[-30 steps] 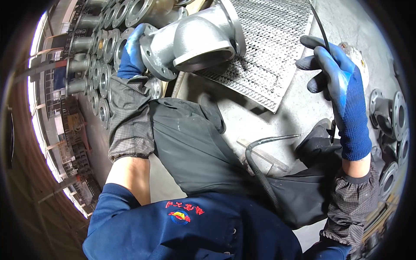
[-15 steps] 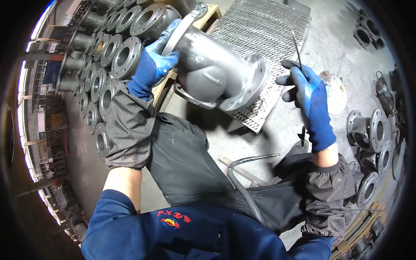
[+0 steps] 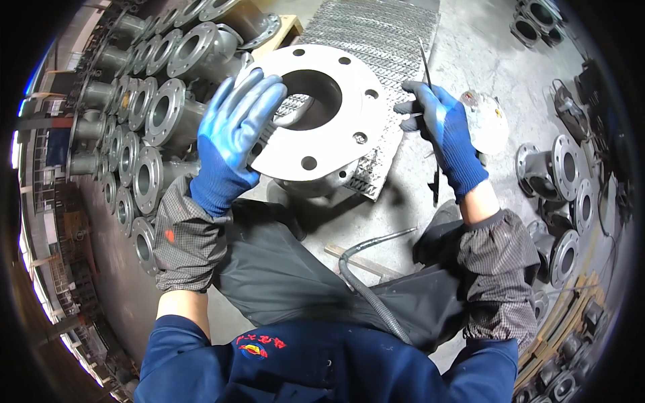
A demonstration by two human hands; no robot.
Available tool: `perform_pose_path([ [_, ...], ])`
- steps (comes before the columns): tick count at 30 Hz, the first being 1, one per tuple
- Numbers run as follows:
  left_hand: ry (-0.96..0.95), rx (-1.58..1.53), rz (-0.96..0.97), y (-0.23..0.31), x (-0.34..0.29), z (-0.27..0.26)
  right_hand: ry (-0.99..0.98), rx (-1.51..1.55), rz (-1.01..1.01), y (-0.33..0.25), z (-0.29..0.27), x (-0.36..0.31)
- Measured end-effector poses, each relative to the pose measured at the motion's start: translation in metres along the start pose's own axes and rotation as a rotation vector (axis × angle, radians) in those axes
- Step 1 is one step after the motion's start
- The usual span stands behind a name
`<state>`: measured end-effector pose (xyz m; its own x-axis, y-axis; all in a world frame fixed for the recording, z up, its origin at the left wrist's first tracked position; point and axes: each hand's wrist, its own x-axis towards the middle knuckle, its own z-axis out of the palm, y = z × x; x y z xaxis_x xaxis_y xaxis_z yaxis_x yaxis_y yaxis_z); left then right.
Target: The person uses a small tool and a cloth to clean the surfaces and edges of several metal pipe T-junction components, moving them between a pallet and the floor.
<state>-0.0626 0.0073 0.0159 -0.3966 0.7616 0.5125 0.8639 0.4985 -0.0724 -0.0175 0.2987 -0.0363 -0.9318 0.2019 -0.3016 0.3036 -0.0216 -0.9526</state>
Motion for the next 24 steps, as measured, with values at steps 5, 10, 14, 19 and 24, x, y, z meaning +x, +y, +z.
perform_pose_path([
  [5, -0.074, 0.227, -0.075, -0.003, -0.029, 0.009, -0.094, -0.011, -0.064, 0.003, 0.014, 0.025],
  [10, -0.094, 0.144, -0.239, -0.018, -0.024, 0.022, 0.024, -0.763, -1.121, 0.005, 0.026, 0.062],
  [14, -0.165, 0.121, -0.479, -0.038, -0.040, 0.037, -0.030, -0.512, -0.766, 0.011, 0.034, 0.065],
  [19, 0.021, -1.172, -1.353, -0.059, -0.047, 0.028, -0.014, -0.641, -0.833, 0.004, 0.040, 0.060],
  [24, 0.089, -1.528, -1.140, -0.039, -0.025, 0.057, -0.039, -0.151, -0.347, 0.002, 0.050, 0.065],
])
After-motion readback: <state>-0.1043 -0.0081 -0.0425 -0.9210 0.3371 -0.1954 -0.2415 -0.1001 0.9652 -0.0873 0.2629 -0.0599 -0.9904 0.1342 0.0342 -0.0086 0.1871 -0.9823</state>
